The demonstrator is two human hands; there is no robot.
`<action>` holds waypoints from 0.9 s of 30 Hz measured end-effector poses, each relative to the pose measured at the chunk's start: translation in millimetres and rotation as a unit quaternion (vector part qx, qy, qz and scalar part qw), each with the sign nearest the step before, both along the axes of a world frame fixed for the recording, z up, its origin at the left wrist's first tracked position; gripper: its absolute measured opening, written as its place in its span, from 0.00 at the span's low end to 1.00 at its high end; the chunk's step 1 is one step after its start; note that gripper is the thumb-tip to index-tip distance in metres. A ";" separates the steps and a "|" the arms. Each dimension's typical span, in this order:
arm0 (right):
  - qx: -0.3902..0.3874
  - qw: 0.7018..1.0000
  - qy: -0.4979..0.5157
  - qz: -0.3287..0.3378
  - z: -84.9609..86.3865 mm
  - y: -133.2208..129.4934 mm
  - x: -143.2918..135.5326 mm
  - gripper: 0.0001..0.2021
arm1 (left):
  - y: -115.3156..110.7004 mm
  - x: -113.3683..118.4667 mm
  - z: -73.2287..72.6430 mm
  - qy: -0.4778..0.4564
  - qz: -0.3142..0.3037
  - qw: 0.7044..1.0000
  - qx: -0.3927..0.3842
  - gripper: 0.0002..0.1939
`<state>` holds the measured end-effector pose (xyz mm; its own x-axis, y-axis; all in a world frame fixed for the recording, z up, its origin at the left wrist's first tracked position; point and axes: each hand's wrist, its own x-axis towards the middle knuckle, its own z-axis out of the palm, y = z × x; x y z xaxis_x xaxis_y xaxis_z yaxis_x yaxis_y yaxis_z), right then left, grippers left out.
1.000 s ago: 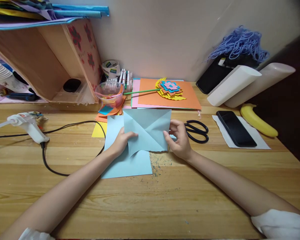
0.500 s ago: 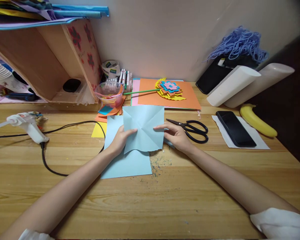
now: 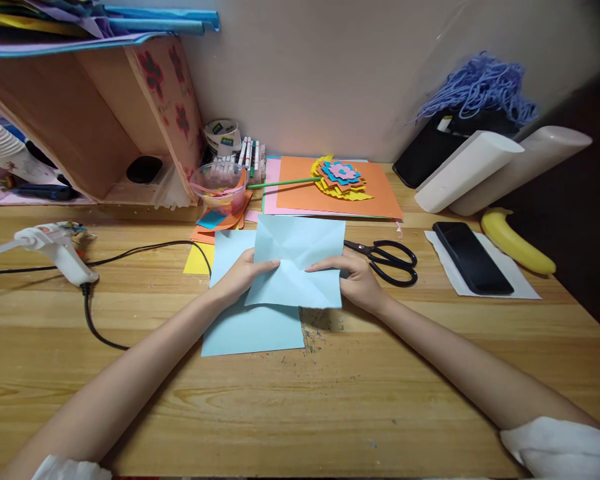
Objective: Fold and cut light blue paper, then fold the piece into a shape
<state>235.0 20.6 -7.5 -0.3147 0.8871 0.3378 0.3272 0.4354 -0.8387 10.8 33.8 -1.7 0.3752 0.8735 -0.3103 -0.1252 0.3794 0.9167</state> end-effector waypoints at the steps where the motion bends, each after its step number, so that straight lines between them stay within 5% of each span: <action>1: -0.001 1.000 0.002 -0.005 -0.6 0.5 0.3 0.07 | 0.7 -0.6 -0.3 0.000 -0.003 1.000 -0.007 0.17; 13: -0.024 0.999 0.007 0.020 -1.4 1.8 -1.1 0.05 | 3.5 -5.5 5.4 -0.021 -0.059 0.998 -0.029 0.20; 19: -0.034 0.999 0.017 -0.033 -6.0 3.6 1.6 0.03 | 6.3 -6.6 1.1 -0.014 -0.055 0.998 -0.002 0.20; 27: -0.037 0.999 0.004 0.009 -1.9 1.4 -0.9 0.03 | 3.7 -1.8 11.4 0.071 -0.040 0.996 0.025 0.24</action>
